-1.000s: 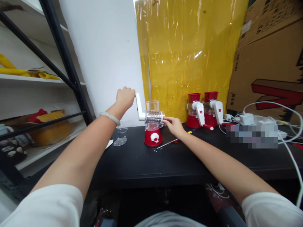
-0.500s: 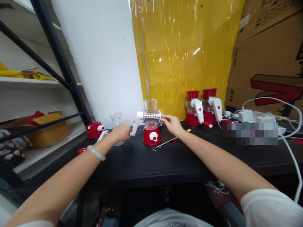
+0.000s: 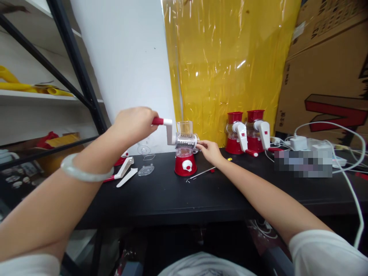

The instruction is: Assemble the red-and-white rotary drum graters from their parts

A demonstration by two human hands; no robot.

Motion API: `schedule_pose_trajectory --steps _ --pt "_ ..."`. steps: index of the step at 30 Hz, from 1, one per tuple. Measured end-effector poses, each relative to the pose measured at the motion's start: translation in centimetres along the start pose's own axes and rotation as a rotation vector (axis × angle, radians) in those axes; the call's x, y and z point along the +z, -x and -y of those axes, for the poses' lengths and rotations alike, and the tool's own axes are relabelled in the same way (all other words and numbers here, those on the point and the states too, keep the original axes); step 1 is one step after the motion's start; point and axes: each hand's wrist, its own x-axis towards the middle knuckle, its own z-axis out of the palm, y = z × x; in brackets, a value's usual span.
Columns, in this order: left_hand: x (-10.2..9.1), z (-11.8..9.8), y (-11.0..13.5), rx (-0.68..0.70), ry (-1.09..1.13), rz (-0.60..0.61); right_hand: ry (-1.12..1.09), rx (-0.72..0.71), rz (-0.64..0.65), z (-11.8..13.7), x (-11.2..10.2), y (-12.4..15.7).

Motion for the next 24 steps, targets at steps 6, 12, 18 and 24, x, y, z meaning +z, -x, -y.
schedule_pose_trajectory --steps 6,12,18,24 --pt "5.8 2.1 -5.7 -0.063 0.074 -0.119 0.011 0.001 -0.002 -0.2 0.1 -0.1" --pt "11.6 2.2 -6.3 -0.092 0.03 0.079 0.025 0.008 -0.009 0.0 0.2 -0.1" --pt "15.7 0.7 -1.2 -0.026 0.06 0.42 0.022 0.006 -0.014 0.0 0.3 -0.2" --pt "12.1 0.3 5.1 0.186 0.232 0.717 0.027 0.006 -0.013 -0.2 0.2 -0.2"
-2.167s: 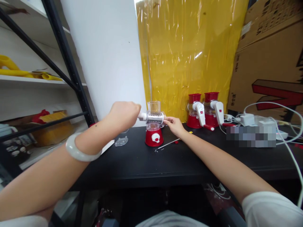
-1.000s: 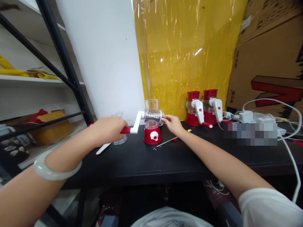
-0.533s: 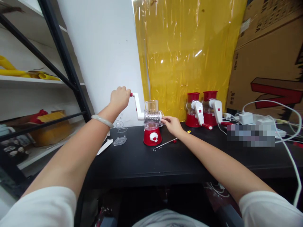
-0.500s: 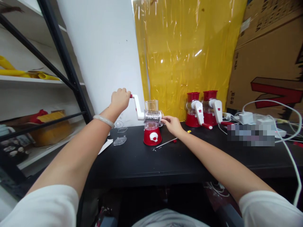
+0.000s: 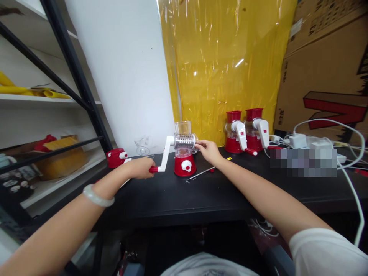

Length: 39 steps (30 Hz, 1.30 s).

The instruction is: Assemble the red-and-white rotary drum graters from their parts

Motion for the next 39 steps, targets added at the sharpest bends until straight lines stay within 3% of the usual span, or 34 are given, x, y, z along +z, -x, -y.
schedule_pose_trajectory --steps 4,6,8,13,16,19,23,26,28,30,33,35,37,39 --pt "-4.4 -2.1 5.4 0.038 -0.01 -0.126 -0.033 0.014 0.004 0.0 0.0 0.0" --pt "-7.1 -3.0 6.8 0.009 -0.035 -0.213 -0.039 0.015 0.008 0.0 0.0 0.1" --pt "-9.5 -3.3 6.8 -0.071 -0.102 -0.382 -0.032 0.015 0.011 0.0 0.0 0.1" --pt "-12.7 -1.9 2.5 -0.192 -0.142 -0.723 -0.033 0.015 0.018 0.0 0.0 0.0" --pt "-12.6 -0.1 -1.1 -0.257 -0.135 -0.885 -0.031 0.006 0.009 -0.1 0.1 0.0" --pt "-11.7 1.6 -4.3 -0.295 -0.175 -0.969 -0.039 0.005 0.009 -0.2 0.2 -0.1" --pt "-9.5 3.0 -7.1 -0.318 -0.238 -0.862 -0.04 0.009 0.014 -0.2 0.1 -0.1" --pt "-7.0 3.6 -8.1 -0.359 -0.203 -0.619 -0.033 0.01 0.016 -0.2 0.1 -0.1" --pt "-4.9 3.6 -8.2 -0.315 -0.169 -0.416 -0.037 0.014 0.011 -0.2 0.1 -0.1" --pt "-2.7 3.3 -7.7 -0.24 -0.145 -0.29 -0.045 0.013 0.004 -0.2 0.2 -0.1" --pt "0.1 2.5 -6.0 -0.12 -0.123 -0.168 -0.044 0.015 0.002 -0.3 0.2 -0.1" --pt "1.0 1.7 -4.0 -0.05 -0.11 -0.109 -0.031 0.018 0.001 -0.2 0.2 -0.1" --pt "0.7 0.7 -1.3 0.008 -0.063 -0.048 -0.018 0.016 -0.001 -0.2 0.1 0.0" --pt "-1.0 -0.4 1.6 0.045 -0.02 -0.059 -0.014 0.017 -0.002 -0.1 0.1 0.0"
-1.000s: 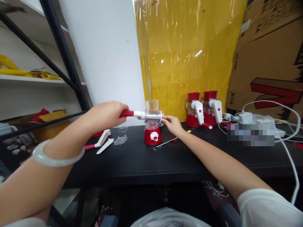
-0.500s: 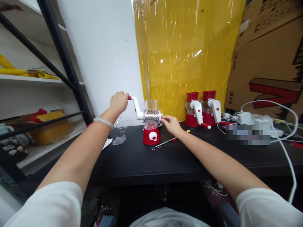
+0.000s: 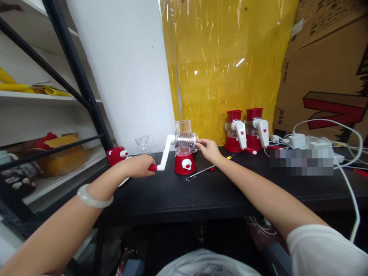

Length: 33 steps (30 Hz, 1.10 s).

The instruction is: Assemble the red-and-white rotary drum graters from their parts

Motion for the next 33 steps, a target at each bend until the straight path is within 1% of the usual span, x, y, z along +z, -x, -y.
schedule_pose_trajectory --steps 2,3,4,5,7,9,11,12,14,16,18,21,24,25,26,29,30,31,33 --pt "-2.8 -1.1 2.5 0.018 0.038 -0.012 -0.002 0.007 0.0 0.1 0.0 0.0" --pt "-4.3 -1.6 3.5 0.015 0.05 -0.038 -0.005 0.01 0.003 0.1 0.0 0.0" --pt "-5.9 -2.0 4.3 -0.032 0.033 -0.083 -0.011 0.013 0.006 0.1 0.0 0.0" --pt "-7.3 -2.2 4.7 -0.096 0.004 -0.163 -0.014 0.014 0.008 0.0 0.0 0.0" --pt "-9.8 -2.4 4.5 -0.228 -0.059 -0.306 -0.01 0.013 0.009 0.0 0.0 0.0" --pt "-11.5 -2.2 3.1 -0.358 -0.112 -0.432 -0.005 0.007 0.008 -0.1 0.0 -0.1" --pt "-12.2 -1.8 1.0 -0.463 -0.144 -0.553 -0.009 0.0 0.009 -0.2 0.0 -0.1" --pt "-12.3 -1.6 -0.1 -0.488 -0.145 -0.605 -0.013 -0.001 0.01 -0.2 0.0 -0.1" --pt "-12.0 -0.9 -2.3 -0.492 -0.153 -0.749 -0.024 0.001 0.013 -0.2 0.0 -0.1" --pt "-11.3 0.0 -4.3 -0.482 -0.161 -0.868 -0.032 -0.001 0.02 -0.2 0.0 -0.1" --pt "-10.3 0.9 -5.9 -0.467 -0.171 -0.909 -0.029 -0.009 0.021 -0.3 0.0 -0.2" --pt "-8.5 2.1 -7.9 -0.476 -0.154 -0.876 -0.016 -0.008 0.013 -0.4 0.1 -0.3" --pt "-6.5 2.8 -9.4 -0.52 -0.144 -0.793 -0.015 0.003 0.01 -0.5 0.0 -0.3" --pt "-5.8 2.9 -9.8 -0.531 -0.147 -0.718 -0.021 0.002 0.012 -0.5 0.0 -0.3" --pt "-5.2 2.9 -10.1 -0.534 -0.149 -0.602 -0.029 0.0 0.014 -0.5 0.0 -0.4" --pt "-3.0 2.3 -10.3 -0.47 -0.132 -0.183 -0.057 -0.002 0.018 -0.3 0.1 -0.4" --pt "-2.3 1.9 -10.1 -0.426 -0.123 -0.093 -0.062 0.001 0.016 -0.3 0.1 -0.4" --pt "-1.6 1.5 -9.7 -0.373 -0.116 -0.036 -0.064 0.006 0.013 -0.3 0.2 -0.4" --pt "-0.6 0.4 -8.5 -0.265 -0.111 0.035 -0.064 0.013 0.009 -0.2 0.2 -0.4"
